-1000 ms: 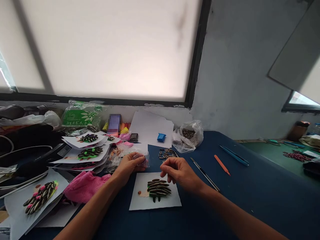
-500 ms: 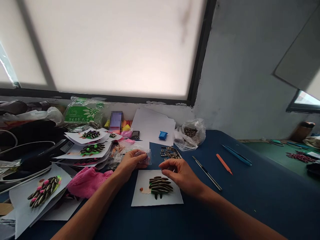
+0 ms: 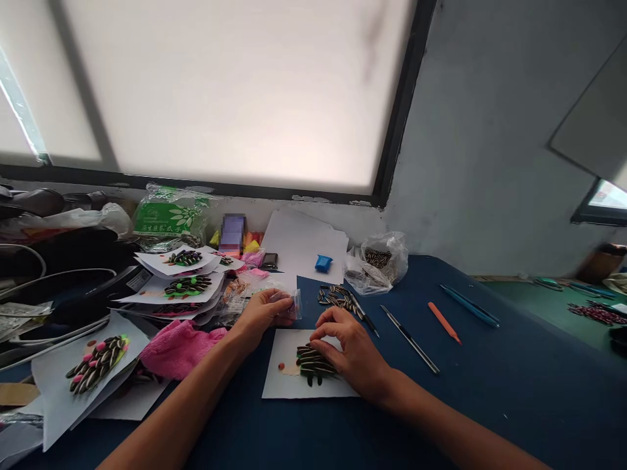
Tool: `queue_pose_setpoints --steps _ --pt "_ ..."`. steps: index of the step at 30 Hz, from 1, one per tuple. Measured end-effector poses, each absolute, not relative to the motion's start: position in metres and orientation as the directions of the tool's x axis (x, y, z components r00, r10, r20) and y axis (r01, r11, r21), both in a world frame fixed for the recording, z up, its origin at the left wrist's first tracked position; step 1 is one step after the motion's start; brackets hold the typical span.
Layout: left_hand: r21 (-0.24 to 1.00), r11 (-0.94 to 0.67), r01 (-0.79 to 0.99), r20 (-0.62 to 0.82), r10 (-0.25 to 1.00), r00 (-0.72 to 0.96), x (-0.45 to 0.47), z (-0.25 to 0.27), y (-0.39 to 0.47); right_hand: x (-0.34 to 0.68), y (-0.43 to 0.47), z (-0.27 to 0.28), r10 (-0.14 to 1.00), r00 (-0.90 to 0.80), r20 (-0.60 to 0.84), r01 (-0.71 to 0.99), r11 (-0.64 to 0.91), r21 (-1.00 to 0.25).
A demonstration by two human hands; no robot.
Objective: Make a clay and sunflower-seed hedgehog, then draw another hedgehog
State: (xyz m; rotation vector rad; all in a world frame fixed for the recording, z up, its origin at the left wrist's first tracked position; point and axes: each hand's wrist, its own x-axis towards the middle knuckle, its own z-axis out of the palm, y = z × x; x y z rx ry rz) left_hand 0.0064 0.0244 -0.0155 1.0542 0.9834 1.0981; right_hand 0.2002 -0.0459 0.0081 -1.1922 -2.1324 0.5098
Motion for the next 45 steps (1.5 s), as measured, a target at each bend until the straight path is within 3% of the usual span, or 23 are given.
queue_pose_setpoints --steps 13,29,45 --pt "0.973 0.127 -0.194 -0.097 0.983 0.158 0.0098 -0.0125 0.0230 0.2007 -0.0416 -0.0009 0.799 -0.453 0.396 0.627 0.601 -0.495" --pt "0.974 0.126 -0.188 -0.096 0.982 0.160 0.0093 -0.0140 0.0247 0.2020 -0.0439 0.0070 0.827 -0.437 0.353 0.601 0.560 -0.570" --pt "0.972 0.131 -0.197 -0.099 0.982 0.160 0.0101 -0.0123 0.0233 0.2012 -0.0448 0.0086 0.826 -0.440 0.353 0.599 0.562 -0.570"
